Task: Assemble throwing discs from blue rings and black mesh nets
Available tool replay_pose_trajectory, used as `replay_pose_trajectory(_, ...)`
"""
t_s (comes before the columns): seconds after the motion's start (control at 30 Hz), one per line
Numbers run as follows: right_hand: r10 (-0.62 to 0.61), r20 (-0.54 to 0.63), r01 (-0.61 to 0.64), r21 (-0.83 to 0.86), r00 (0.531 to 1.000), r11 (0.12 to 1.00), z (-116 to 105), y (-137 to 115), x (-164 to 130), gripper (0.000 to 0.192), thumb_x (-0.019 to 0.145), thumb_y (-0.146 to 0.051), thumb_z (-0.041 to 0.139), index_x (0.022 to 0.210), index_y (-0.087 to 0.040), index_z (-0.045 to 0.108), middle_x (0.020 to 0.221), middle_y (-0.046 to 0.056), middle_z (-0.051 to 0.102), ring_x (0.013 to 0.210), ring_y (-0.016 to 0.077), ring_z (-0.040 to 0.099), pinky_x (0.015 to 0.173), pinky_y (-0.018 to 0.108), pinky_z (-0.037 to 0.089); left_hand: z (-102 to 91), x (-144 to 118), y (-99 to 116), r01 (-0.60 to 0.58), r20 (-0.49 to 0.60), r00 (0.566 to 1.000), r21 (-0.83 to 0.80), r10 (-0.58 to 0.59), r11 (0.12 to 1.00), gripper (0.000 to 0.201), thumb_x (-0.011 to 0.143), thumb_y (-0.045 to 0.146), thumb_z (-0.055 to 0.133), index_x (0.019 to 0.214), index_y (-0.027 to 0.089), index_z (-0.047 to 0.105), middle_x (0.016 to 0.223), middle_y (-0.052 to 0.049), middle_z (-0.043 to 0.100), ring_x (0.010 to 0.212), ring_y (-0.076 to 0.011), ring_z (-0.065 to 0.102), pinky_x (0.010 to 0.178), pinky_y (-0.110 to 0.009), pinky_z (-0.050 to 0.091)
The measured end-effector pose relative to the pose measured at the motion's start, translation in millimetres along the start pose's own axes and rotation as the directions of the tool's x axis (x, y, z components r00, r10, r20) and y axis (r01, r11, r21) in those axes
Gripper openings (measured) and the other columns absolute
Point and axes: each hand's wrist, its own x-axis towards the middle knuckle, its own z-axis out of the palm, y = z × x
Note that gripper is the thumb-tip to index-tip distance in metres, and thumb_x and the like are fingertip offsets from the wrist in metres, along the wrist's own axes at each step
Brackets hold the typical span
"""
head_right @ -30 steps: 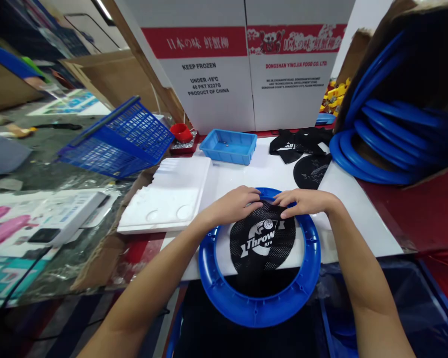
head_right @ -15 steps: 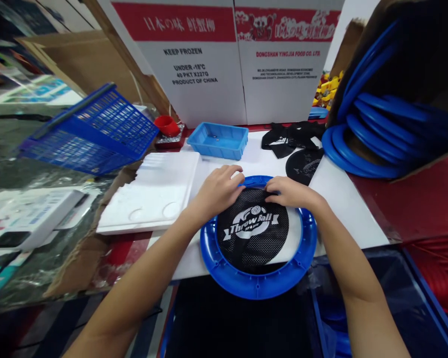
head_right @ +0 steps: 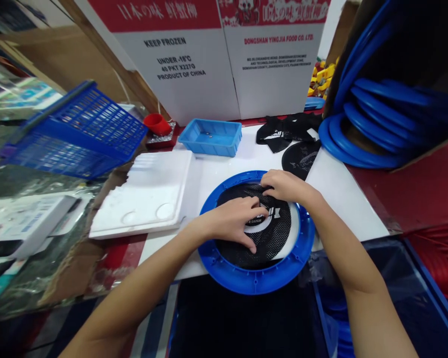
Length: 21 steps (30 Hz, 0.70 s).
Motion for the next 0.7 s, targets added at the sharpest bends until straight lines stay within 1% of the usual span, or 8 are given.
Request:
replay_pose_trajectory(0.13,-0.007,0.04,0.005,0.058,0.999,0.998,-4.6,-1.7,-4.1,0.015,0.098,-0.029,0.072,0.11,-0.024,0.079,0.121,0.01,0.077,0.118,0.0317,0.068,0.104,0.046,0.053,-3.3,-1.6,3.9,-0.052,0.018,0.998,-0.065,0.053,0.997,0.103,0.071,0.077,0.092,0.154,0.025,0.059,0.132,-0.015,0.066,0.113,-0.0351,0.069,0.095,-0.043,0.054)
replay_pose_trajectory(0.2,-0.024,0.051,0.02,0.084,0.998,0.996,-7.3,-5.1,-4.7,0.016,0.103,-0.033,0.067,0.109,-0.024,0.079,0.121,0.01,0.077,0.117,0.0305,0.068,0.106,0.046,0.052,-7.4,-2.7,-3.3,-0.043,-0.012,0.999,-0.131,0.041,0.99,0.08,0.084,0.071,0.086,0.146,0.025,0.065,0.131,-0.012,0.068,0.113,-0.0314,0.069,0.094,-0.04,0.055)
replay_pose_trajectory(0.27,-0.031,0.057,0.025,0.097,0.998,0.995,-9.2,-9.2,-4.2,0.022,0.107,-0.035,0.061,0.106,-0.023,0.08,0.116,0.01,0.078,0.112,0.0289,0.069,0.105,0.046,0.053,-10.9,-3.3,-18.3,0.052,-0.147,0.987,-0.131,-0.071,0.99,0.045,0.102,0.055,0.072,0.133,0.022,0.072,0.125,-0.011,0.07,0.11,-0.0281,0.069,0.093,-0.039,0.055)
replay_pose_trajectory(0.3,-0.026,0.058,0.02,0.098,0.998,0.995,-9.6,-11.0,-3.7,0.025,0.108,-0.035,0.059,0.105,-0.022,0.08,0.112,0.009,0.078,0.109,0.028,0.07,0.103,0.046,0.053,-11.8,-3.4,-27.4,0.126,-0.247,0.958,-0.105,-0.148,0.986,0.033,0.108,0.046,0.065,0.127,0.021,0.074,0.121,-0.011,0.071,0.109,-0.0277,0.067,0.094,-0.04,0.055)
replay_pose_trajectory(0.37,-0.019,0.063,0.013,0.095,0.998,0.995,-9.8,-13.7,-3.2,0.028,0.11,-0.035,0.057,0.104,-0.021,0.08,0.107,0.009,0.078,0.103,0.0269,0.07,0.1,0.045,0.054,-11.3,-3.2,-45.1,0.246,-0.428,0.87,-0.05,-0.243,0.968,0.027,0.109,0.037,0.061,0.124,0.02,0.076,0.118,-0.012,0.069,0.109,-0.0285,0.064,0.098,-0.044,0.054)
replay_pose_trajectory(0.43,-0.027,0.044,0.023,0.09,0.999,0.996,-9.7,-14.9,-3.8,0.028,0.109,-0.035,0.058,0.103,-0.021,0.082,0.108,0.009,0.079,0.104,0.0273,0.071,0.102,0.046,0.054,-8.2,-2.2,-57.4,0.27,-0.502,0.829,-0.023,-0.245,0.963,0.026,0.107,0.036,0.065,0.125,0.022,0.077,0.124,-0.013,0.068,0.113,-0.0298,0.061,0.104,-0.048,0.053)
replay_pose_trajectory(0.57,-0.043,-0.072,0.048,0.073,0.996,0.996,-11.6,-15.3,-6.7,0.017,0.103,-0.03,0.069,0.099,-0.023,0.083,0.114,0.009,0.08,0.114,0.0295,0.07,0.108,0.048,0.052,-2.7,4.0,-62.1,0.231,-0.465,0.855,-0.056,-0.23,0.971,0.018,0.105,0.034,0.067,0.109,0.023,0.08,0.125,-0.011,0.069,0.115,-0.03,0.06,0.106,-0.051,0.051)
replay_pose_trajectory(0.7,-0.013,-0.182,0.024,0.061,0.983,0.998,-13.6,-14.2,-6.8,0.011,0.101,-0.027,0.073,0.097,-0.024,0.082,0.101,0.007,0.081,0.103,0.0267,0.072,0.099,0.043,0.054,-9.2,13.4,-62.5,0.215,-0.447,0.846,-0.215,-0.291,0.953,0.014,0.104,0.029,0.066,0.102,0.022,0.077,0.108,-0.007,0.076,0.104,-0.0264,0.066,0.099,-0.045,0.052)
